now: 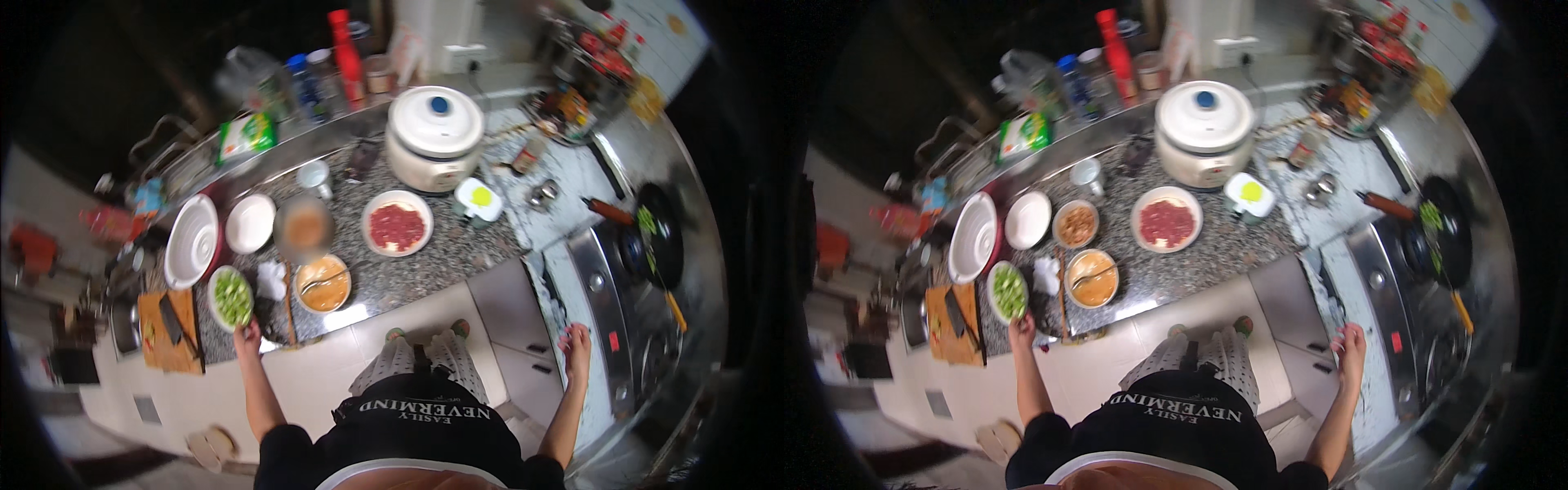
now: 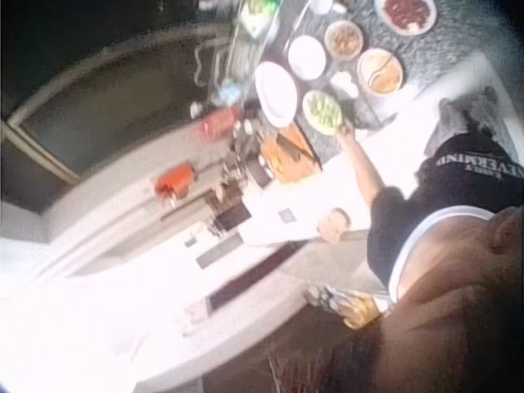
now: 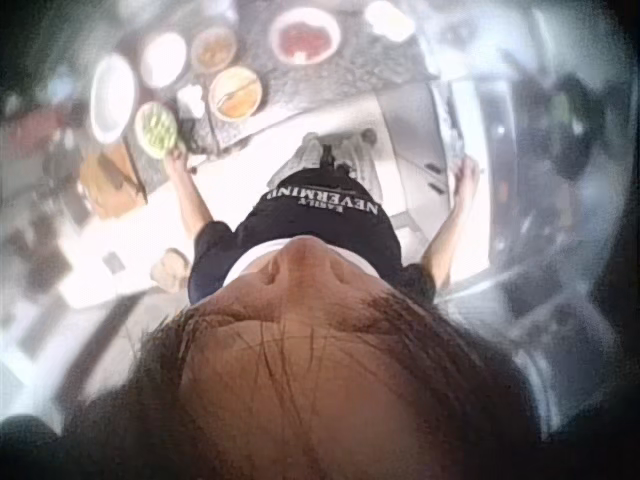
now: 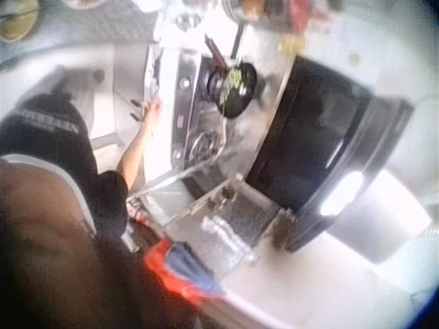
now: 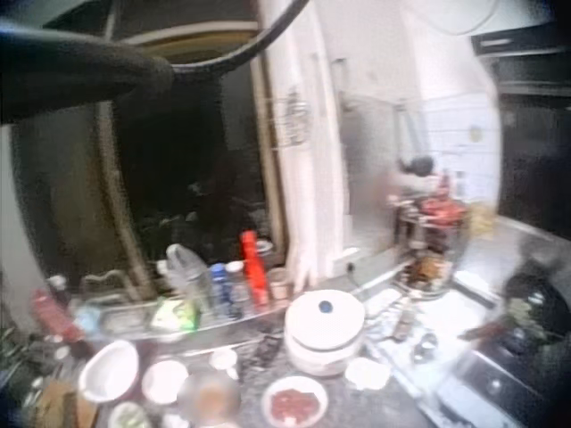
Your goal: The person stir-fries chopped green vegetables and meat in a wok using a spatula, adding salt, seasonings, and a liquid from a bowl.
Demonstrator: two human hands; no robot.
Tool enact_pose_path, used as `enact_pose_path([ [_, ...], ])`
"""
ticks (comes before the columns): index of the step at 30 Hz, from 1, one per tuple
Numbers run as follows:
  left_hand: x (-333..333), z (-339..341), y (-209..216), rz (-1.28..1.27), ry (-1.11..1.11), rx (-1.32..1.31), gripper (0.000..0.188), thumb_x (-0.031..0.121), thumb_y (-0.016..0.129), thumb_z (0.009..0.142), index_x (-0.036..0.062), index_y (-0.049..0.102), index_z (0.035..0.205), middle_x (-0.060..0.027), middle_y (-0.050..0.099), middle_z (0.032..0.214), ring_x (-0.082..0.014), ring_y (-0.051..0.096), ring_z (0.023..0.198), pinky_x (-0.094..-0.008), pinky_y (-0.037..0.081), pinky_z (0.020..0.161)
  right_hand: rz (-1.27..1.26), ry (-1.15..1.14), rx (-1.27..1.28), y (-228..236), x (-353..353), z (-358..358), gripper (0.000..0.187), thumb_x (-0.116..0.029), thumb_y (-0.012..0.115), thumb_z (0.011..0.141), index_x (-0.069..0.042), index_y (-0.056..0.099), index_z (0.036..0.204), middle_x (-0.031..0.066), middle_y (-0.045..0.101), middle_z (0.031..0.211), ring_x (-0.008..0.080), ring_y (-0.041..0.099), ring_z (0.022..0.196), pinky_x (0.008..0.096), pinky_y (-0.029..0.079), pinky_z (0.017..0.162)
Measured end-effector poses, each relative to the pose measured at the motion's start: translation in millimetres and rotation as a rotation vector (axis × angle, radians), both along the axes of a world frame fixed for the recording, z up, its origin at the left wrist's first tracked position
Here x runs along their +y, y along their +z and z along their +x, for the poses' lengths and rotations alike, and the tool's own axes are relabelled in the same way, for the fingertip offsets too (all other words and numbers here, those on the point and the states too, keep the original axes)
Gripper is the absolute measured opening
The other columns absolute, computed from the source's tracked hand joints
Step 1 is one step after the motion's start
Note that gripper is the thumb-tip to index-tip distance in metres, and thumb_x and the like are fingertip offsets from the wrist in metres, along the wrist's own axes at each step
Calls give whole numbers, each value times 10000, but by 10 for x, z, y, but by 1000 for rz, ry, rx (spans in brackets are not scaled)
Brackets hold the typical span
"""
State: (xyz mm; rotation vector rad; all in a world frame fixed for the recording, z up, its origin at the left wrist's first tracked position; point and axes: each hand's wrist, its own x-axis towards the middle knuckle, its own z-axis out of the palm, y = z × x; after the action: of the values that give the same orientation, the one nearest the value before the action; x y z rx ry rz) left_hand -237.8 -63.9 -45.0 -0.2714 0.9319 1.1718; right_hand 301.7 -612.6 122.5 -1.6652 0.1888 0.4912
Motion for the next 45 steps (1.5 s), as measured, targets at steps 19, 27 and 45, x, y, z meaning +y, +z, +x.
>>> enact_pose_path([
  [19,-1803,4240,2809,702,-1036,-46,396,1,524,705,-19,465,1096,-132,505,1130,-250,482,1054,-376,396,914,243,-385,-442,913,-1806,1880,296,-313,510,848,-105,495,1059,13,520,891,51,504,656,163,424,449],
  [27,-3407,6765,3405,779,-1690,-27,456,14,505,716,-5,366,1150,-162,477,1077,-271,571,889,-320,550,689,163,-315,-681,1520,-2136,2090,200,-120,419,864,9,488,728,158,573,968,112,548,542,201,454,490],
  [45,-4336,9332,3400,1952,-1916,759,200,137,574,657,-61,548,641,-140,566,623,-205,584,504,-316,511,468,119,-477,-826,1765,-2295,1427,171,-71,418,869,21,491,745,137,569,948,82,527,559,195,455,504],
])
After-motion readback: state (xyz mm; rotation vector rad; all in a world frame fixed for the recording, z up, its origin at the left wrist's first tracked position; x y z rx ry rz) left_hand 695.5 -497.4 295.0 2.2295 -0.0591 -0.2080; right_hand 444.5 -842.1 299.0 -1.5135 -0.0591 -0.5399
